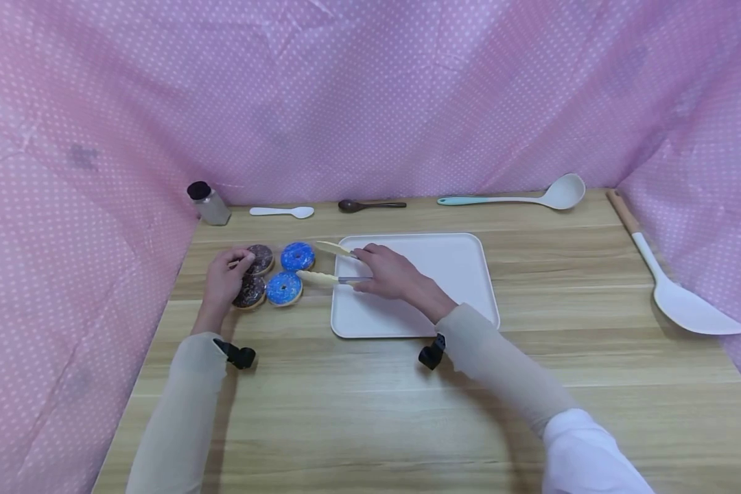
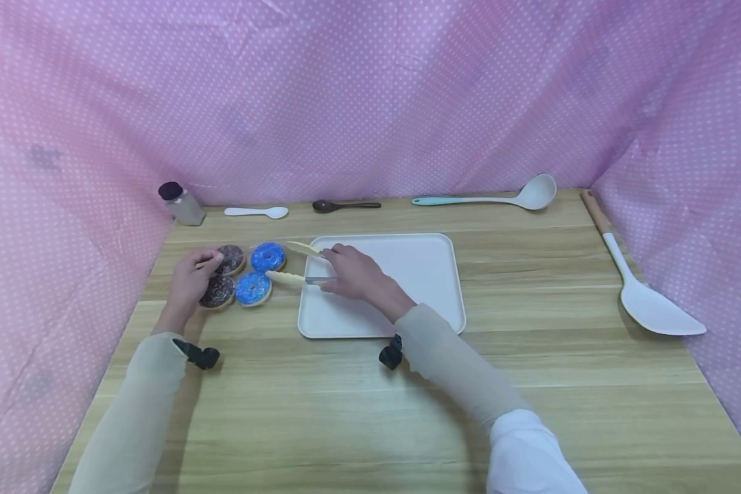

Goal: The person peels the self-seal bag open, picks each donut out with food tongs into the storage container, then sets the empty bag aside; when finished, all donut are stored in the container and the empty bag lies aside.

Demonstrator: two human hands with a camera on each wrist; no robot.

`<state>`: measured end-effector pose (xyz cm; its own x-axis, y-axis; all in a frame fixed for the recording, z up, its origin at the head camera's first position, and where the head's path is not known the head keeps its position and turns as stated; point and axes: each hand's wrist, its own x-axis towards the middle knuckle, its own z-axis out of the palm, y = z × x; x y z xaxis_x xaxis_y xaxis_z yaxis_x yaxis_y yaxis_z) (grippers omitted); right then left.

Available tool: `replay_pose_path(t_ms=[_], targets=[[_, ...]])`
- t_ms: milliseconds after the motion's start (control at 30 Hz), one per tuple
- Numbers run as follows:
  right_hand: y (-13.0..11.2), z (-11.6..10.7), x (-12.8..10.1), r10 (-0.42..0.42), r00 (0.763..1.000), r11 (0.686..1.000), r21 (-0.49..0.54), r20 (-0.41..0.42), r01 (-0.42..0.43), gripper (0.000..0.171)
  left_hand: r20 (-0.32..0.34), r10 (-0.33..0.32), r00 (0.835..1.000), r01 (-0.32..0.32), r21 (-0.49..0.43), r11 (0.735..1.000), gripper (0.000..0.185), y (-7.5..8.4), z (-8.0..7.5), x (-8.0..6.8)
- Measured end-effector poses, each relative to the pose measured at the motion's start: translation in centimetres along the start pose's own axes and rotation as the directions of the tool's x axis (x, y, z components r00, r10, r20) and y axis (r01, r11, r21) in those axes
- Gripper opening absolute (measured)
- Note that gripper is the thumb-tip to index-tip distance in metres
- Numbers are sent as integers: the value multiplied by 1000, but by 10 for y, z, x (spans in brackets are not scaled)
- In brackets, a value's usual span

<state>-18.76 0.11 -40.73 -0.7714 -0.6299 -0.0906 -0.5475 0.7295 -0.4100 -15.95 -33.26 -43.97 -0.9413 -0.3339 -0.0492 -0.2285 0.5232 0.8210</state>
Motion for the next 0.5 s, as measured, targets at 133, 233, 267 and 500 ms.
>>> replay_pose_path(t_ms=[133,233,267,500], targets=[[-1,0,3,0,1000,1000,0,5,0,71,6,-4,1000,4,13,1000,32,0,-2,0],[-1,0,4,8,1000,1000,-7,8,-8,71,13,2,1000,-2,27,1000,33,1,-3,1],[-1,0,5,10,1000,1000,-7,8,-10,71,16,6,1000,-6,29,1000,33,1,-3,1],[-2,-1,9,12,1000,1000,-21,17,-11,71,13,22,1000,-23,44,999,33,0,-2,1]])
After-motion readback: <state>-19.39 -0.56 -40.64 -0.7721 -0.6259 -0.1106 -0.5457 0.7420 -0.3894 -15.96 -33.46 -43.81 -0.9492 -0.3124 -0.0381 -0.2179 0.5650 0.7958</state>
